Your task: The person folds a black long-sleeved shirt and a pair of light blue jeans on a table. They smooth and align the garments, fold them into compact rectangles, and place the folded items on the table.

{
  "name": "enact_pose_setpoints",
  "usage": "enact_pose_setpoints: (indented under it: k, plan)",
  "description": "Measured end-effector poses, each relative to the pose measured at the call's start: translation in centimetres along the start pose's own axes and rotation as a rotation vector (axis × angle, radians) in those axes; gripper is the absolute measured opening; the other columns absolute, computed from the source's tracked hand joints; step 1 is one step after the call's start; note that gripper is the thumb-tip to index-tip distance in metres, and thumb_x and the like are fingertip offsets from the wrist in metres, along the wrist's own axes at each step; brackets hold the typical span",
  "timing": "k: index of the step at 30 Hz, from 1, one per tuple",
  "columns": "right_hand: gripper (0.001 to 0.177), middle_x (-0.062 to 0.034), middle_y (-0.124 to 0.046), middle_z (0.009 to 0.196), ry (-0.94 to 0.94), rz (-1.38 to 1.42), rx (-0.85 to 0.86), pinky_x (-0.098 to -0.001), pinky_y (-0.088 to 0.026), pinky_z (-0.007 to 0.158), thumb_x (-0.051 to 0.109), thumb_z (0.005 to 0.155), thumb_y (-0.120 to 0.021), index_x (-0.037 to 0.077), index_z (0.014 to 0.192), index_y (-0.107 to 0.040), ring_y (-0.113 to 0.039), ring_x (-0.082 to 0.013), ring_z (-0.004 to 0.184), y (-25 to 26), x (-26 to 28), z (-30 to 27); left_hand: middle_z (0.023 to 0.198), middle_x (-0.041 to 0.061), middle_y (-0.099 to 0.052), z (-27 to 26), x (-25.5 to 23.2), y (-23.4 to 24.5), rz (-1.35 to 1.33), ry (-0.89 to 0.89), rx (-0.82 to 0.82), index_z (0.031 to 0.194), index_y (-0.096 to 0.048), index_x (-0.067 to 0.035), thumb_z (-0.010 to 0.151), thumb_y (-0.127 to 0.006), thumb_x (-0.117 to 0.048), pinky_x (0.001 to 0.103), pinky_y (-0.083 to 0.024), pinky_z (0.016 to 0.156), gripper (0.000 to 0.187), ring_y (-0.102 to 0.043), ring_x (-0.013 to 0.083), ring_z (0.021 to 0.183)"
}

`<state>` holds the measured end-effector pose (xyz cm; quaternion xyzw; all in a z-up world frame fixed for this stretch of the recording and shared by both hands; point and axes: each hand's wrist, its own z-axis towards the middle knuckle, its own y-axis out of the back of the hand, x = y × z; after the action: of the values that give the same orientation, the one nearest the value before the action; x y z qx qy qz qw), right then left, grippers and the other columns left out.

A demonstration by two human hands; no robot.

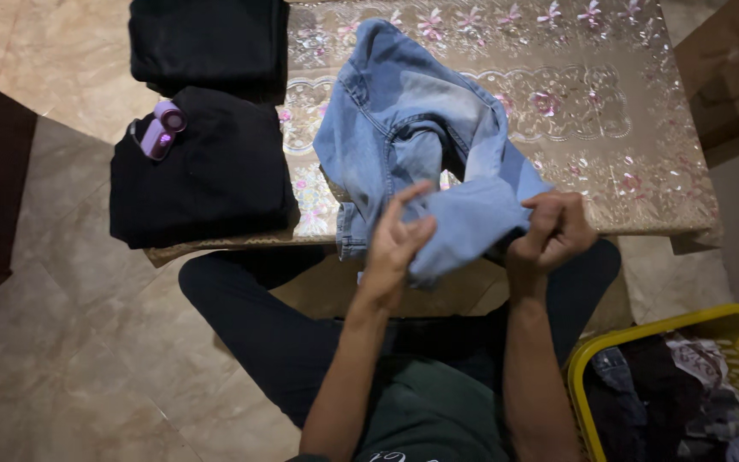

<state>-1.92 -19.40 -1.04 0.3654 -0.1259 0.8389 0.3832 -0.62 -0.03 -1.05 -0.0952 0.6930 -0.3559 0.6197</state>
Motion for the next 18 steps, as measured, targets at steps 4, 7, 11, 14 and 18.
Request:
enact_pose_setpoints:
  k: [4,7,11,14,18]
  plan:
    - [0.038,-0.0048,-0.057,0.074,0.073,0.058,0.141,-0.0268,-0.035,0.056,0.022,0.112,-0.049,0.000,0.082,-0.059,-0.047,-0.0113,0.059,0.0,0.4,0.4,0.121,0.005,-0.067,-0.1,-1.3,-0.1,-0.469,-0.037,-0.047,0.154,-0.033,-0.014,0.088,-0.069,-0.007,0.029,-0.056,0.095,0.076,-0.066,0.0138,0.108]
    - [0.042,-0.0057,-0.056,0.072,0.097,-0.019,0.171,-0.0293,-0.036,0.057,0.025,0.111,-0.048,0.000,0.080,-0.060,-0.051,-0.0141,0.061,1.1,-0.8,0.8,0.117,0.005,-0.063,-0.9,-1.2,0.6,-0.579,-0.196,-0.036,0.161,-0.032,-0.014,0.095,-0.070,-0.001,0.025,-0.053,0.087,0.077,-0.063,0.0099,0.099]
    - [0.046,-0.0071,-0.052,0.070,-0.038,-0.135,0.042,-0.0330,-0.036,0.063,0.026,0.113,-0.046,-0.001,0.078,-0.061,-0.047,-0.0158,0.065,3.1,-6.0,2.9,0.108,0.007,-0.064,-1.0,-2.3,3.6,-0.536,-0.470,-0.003,0.153,-0.045,-0.006,0.099,-0.063,0.008,0.020,-0.040,0.059,0.058,-0.051,0.0058,0.073]
    - [0.045,-0.0081,-0.058,0.076,0.013,-0.215,-0.015,-0.0357,-0.040,0.069,0.025,0.117,-0.048,-0.002,0.083,-0.063,-0.053,-0.0168,0.072,5.7,-12.8,6.1,0.104,0.017,-0.069,2.1,-3.0,8.0,0.311,-0.552,-0.372,0.125,-0.058,0.003,0.104,-0.058,0.007,0.023,-0.041,0.060,0.022,-0.052,0.0060,0.067]
    - [0.032,-0.0073,-0.060,0.080,-0.099,-0.459,0.041,-0.0376,-0.045,0.076,0.026,0.112,-0.056,0.002,0.090,-0.060,-0.061,-0.0243,0.078,10.8,-22.1,11.6,0.125,0.028,-0.064,10.2,-1.3,15.3,1.115,-0.607,-0.578,0.133,-0.052,0.012,0.099,-0.072,-0.007,0.042,-0.053,0.093,0.044,-0.063,0.0310,0.112]
